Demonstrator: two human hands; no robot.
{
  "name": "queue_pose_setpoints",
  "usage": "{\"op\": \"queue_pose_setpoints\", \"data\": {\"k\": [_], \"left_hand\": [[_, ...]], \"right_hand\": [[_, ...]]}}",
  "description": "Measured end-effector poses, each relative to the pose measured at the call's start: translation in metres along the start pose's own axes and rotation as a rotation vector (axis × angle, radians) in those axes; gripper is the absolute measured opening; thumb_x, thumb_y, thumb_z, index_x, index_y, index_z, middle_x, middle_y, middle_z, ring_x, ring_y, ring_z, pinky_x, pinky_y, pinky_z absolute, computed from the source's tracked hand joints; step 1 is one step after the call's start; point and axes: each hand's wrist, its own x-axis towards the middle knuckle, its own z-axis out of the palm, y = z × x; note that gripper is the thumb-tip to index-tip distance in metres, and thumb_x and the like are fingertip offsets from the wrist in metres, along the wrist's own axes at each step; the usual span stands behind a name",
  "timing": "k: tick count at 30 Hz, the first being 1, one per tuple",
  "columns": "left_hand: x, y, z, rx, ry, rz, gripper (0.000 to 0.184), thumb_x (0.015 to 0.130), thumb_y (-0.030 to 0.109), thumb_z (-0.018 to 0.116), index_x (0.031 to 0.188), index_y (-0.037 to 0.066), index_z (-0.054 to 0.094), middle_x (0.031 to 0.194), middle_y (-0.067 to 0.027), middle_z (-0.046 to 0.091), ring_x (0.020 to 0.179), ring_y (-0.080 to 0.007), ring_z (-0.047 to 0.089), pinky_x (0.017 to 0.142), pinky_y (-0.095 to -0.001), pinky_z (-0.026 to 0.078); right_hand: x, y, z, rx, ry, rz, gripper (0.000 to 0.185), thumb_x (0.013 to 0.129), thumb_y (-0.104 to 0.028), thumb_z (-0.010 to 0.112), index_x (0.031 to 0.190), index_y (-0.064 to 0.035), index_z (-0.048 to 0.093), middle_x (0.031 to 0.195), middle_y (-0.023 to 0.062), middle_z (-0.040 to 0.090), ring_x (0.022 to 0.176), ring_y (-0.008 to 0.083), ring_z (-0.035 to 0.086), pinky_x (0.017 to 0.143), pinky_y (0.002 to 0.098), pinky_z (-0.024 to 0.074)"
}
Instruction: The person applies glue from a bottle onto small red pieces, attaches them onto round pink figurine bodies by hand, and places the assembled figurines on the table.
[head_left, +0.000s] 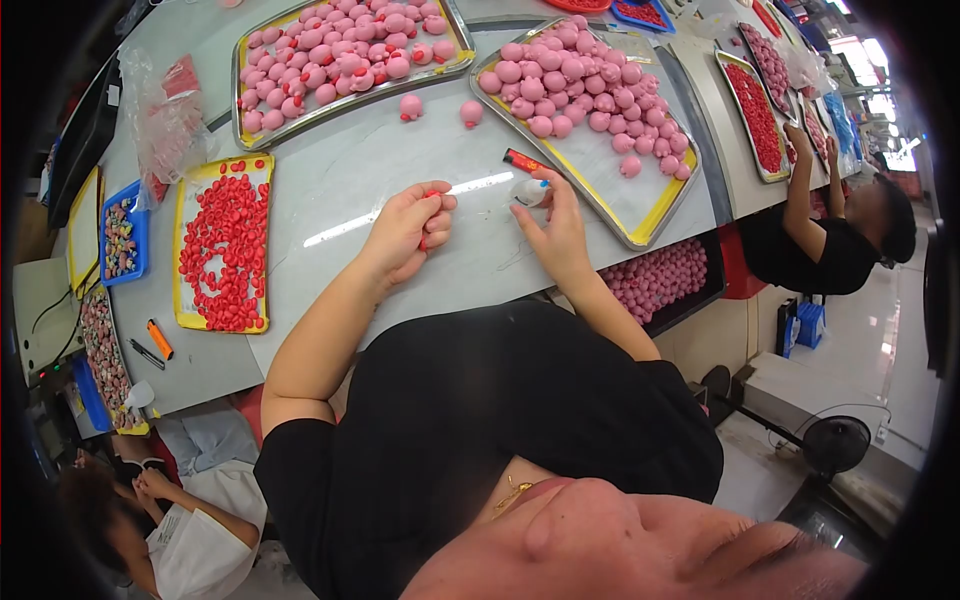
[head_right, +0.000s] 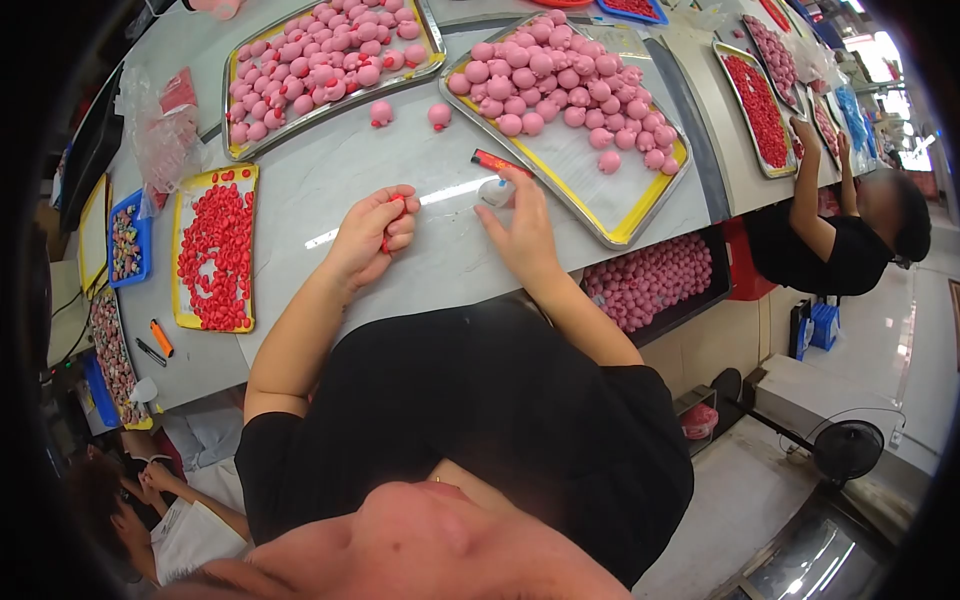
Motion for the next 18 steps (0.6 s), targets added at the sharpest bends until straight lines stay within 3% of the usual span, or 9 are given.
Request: {"op": "queue_pose_setpoints", "data": {"k": [4, 7, 10, 12, 14, 18], "left_hand": [[-0.001, -0.005, -0.002, 0.066, -0.162, 0.007, 0.021, 0.095, 0.01, 0.041, 0.11, -0.001, 0.05, 0.086, -0.0038, 0.051, 0.058, -0.0046, 0.034, 0.046, -0.0181, 0.027], [-0.005, -0.005, 0.005, 0.107, -0.143, -0.019, 0.023, 0.096, 0.012, 0.043, 0.111, -0.001, 0.053, 0.082, -0.0025, 0.05, 0.057, -0.0042, 0.033, 0.046, -0.0177, 0.027], [-0.005, -0.003, 0.005, 0.095, -0.157, -0.078, 0.025, 0.097, 0.014, 0.043, 0.114, -0.002, 0.053, 0.08, -0.0016, 0.05, 0.057, -0.004, 0.032, 0.046, -0.0176, 0.027], [-0.003, -0.003, 0.004, 0.072, -0.139, -0.087, 0.026, 0.097, 0.014, 0.043, 0.115, -0.002, 0.053, 0.08, -0.0013, 0.05, 0.057, -0.004, 0.032, 0.046, -0.0176, 0.027], [-0.001, -0.005, 0.002, 0.048, -0.119, -0.094, 0.026, 0.097, 0.014, 0.044, 0.116, -0.002, 0.053, 0.08, -0.001, 0.049, 0.056, -0.004, 0.032, 0.046, -0.0177, 0.027], [-0.001, -0.013, 0.001, 0.233, -0.101, 0.083, 0.024, 0.095, 0.012, 0.049, 0.115, -0.001, 0.053, 0.082, -0.0013, 0.051, 0.057, -0.0033, 0.035, 0.047, -0.0175, 0.028]], "right_hand": [[0.001, 0.007, 0.003, -0.015, -0.103, 0.032, 0.043, 0.077, -0.01, 0.069, 0.113, -0.0002, 0.049, 0.095, 0.0134, 0.057, 0.079, 0.0258, 0.054, 0.073, 0.0349, 0.0452], [-0.004, 0.011, 0.008, 0.155, -0.135, 0.015, 0.037, 0.08, -0.008, 0.066, 0.113, -0.0004, 0.05, 0.095, 0.0137, 0.057, 0.083, 0.0232, 0.056, 0.076, 0.0333, 0.0454], [-0.013, 0.005, 0.009, 0.407, -0.148, 0.055, 0.032, 0.083, -0.004, 0.061, 0.112, 0.0001, 0.05, 0.096, 0.0123, 0.057, 0.09, 0.0197, 0.058, 0.079, 0.0311, 0.0454], [-0.015, -0.002, 0.008, 0.751, -0.222, 0.235, 0.031, 0.085, 0.0, 0.057, 0.114, 0.0002, 0.048, 0.099, 0.0095, 0.056, 0.099, 0.016, 0.056, 0.084, 0.0293, 0.0443], [-0.014, -0.003, 0.007, 0.735, -0.242, 0.19, 0.032, 0.085, 0.001, 0.058, 0.115, 0.0004, 0.046, 0.102, 0.0089, 0.056, 0.102, 0.0156, 0.055, 0.085, 0.029, 0.0439], [-0.015, -0.004, 0.008, 0.687, -0.205, 0.138, 0.035, 0.086, -0.001, 0.06, 0.116, 0.0006, 0.043, 0.109, 0.0095, 0.053, 0.105, 0.0151, 0.053, 0.088, 0.0286, 0.0429]]}}
